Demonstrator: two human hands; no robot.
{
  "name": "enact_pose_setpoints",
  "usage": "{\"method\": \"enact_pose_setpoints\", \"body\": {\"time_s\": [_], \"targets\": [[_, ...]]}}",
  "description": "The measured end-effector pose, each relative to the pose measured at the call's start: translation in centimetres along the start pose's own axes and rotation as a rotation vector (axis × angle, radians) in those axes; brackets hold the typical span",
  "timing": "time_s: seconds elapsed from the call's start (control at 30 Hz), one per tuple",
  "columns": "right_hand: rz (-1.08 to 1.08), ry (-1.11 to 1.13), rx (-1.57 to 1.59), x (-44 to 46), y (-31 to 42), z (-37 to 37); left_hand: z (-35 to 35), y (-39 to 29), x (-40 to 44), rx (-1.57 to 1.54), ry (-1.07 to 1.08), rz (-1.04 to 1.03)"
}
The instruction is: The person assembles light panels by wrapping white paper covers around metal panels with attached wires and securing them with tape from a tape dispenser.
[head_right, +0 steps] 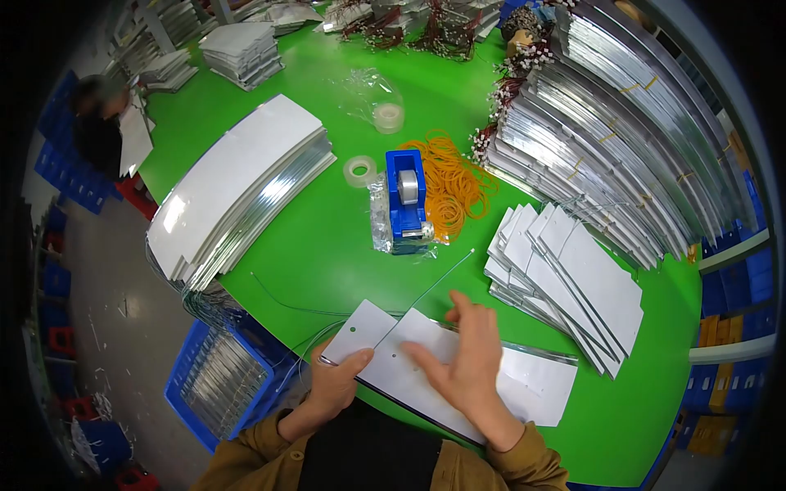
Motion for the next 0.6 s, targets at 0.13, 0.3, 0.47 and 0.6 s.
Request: {"method": "enact_pose_setpoints", "body": {"time_s": [0.13, 0.3, 0.47, 0.6], "targets": [[0.036, 0.011, -0.102, 0.1, 0.2, -0.5, -0.1, -0.3, -0.3, 0.106, 0.083, 0.022], [-0.048, 0.176, -0.131, 1.9, -1.7, 2.7, -0.5, -2.8, -1.0, 0.365, 0.35, 0.104], [0.143, -0.21, -0.578, 9.2, -7.3, 12.4, -4.9, -7.0, -1.5, 0.167, 1.032, -0.253], [0.157, -0.237, -0.432, 6.9, -6.5, 11.4, -12.8, -10.2, -7.0, -0.307, 1.421, -0.112]]}}
Point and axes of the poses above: each hand's wrist, its own x-axis towards the middle knuckle, its own z-axis out of the back of the hand, y = z × x, the point moved 3 cm from there along x, towards the middle knuckle, and after that the axes turned 3 degrees about -x, right-handed, at the moved point
